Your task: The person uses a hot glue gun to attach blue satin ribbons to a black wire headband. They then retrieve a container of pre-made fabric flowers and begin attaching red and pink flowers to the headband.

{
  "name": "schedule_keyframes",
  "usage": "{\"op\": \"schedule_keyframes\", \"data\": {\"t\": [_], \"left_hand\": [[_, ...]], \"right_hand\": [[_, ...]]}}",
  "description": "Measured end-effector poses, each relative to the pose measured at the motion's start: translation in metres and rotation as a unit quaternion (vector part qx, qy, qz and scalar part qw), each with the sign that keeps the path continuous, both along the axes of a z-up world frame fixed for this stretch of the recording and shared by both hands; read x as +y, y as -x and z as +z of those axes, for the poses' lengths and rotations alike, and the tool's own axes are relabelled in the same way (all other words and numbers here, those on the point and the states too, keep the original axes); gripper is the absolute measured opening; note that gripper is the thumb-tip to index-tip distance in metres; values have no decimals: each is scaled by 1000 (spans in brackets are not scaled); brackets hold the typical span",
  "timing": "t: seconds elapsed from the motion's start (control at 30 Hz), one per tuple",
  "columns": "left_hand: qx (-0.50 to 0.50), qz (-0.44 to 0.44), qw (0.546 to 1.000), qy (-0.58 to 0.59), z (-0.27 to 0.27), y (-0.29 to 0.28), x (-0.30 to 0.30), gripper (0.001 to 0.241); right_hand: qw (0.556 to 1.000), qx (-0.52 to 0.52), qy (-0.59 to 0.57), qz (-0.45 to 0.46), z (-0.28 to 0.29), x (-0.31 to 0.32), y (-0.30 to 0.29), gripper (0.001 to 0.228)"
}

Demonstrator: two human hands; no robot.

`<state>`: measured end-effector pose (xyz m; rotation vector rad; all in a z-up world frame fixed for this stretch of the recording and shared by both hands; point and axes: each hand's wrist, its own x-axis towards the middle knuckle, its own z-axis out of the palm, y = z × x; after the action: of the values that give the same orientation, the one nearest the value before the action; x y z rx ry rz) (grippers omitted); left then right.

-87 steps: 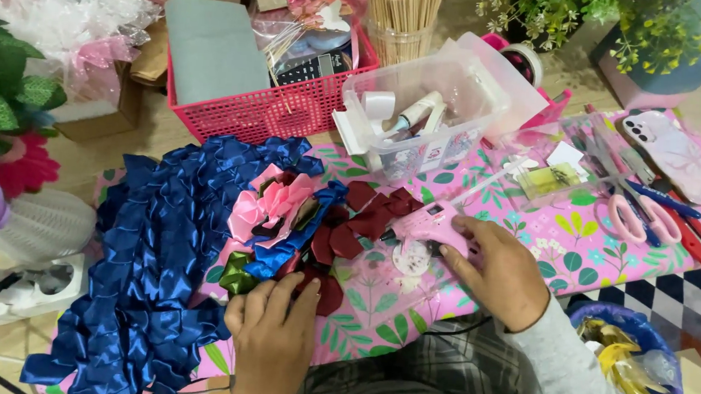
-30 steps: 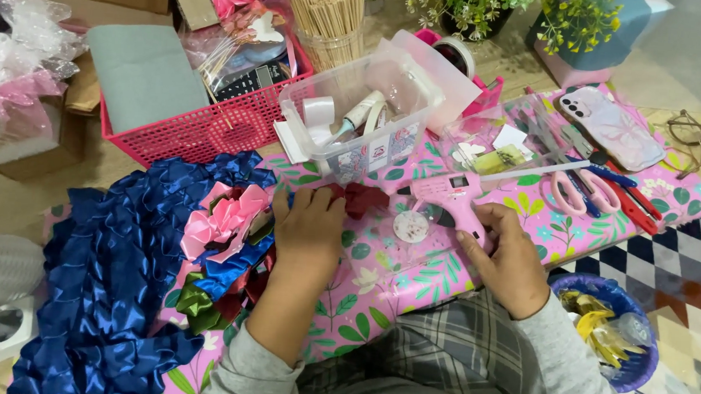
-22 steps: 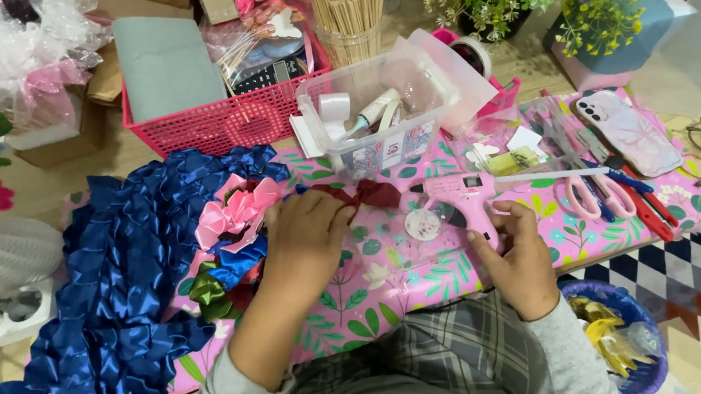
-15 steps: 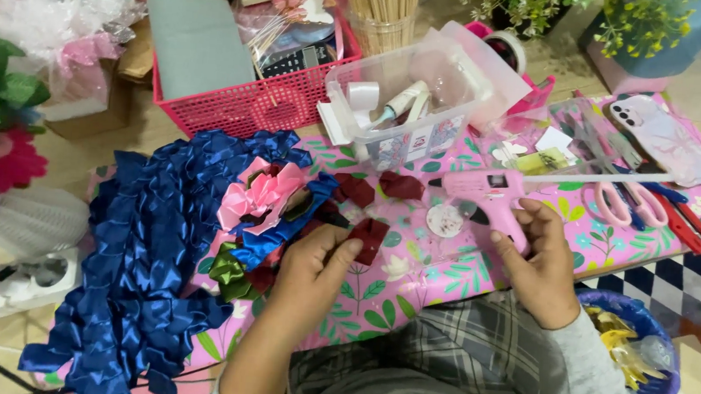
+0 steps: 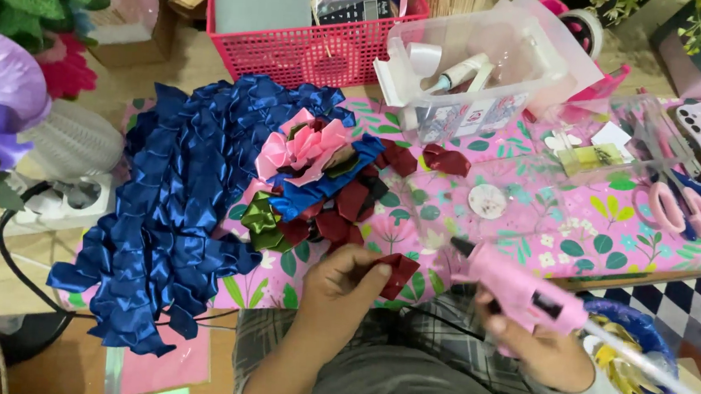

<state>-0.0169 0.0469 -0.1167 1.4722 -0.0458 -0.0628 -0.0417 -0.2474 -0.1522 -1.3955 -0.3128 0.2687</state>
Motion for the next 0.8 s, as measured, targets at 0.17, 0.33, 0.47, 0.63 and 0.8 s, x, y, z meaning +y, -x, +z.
{"op": "schedule_keyframes", "data": {"t": [0.17,0.33,0.47,0.63,0.8], "left_hand": [[-6,42,995,92,-7,9,0,9],[51,43,987,147,13,20,0,8],[50,39,991,118,12,26,3,14],[19,51,993,106,3,28,4,15],[-3,57,996,62,2,29,6,13]], "right_hand": [[948,-216,227,-55,43,42,9,32],[910,-294,280,-89,46,56,12,27],[895,-308,320,-46,55,65,12,22],[861,-376,340,-46,56,74,11,15],[899,-240,362,-50,44,66,16,29]]}}
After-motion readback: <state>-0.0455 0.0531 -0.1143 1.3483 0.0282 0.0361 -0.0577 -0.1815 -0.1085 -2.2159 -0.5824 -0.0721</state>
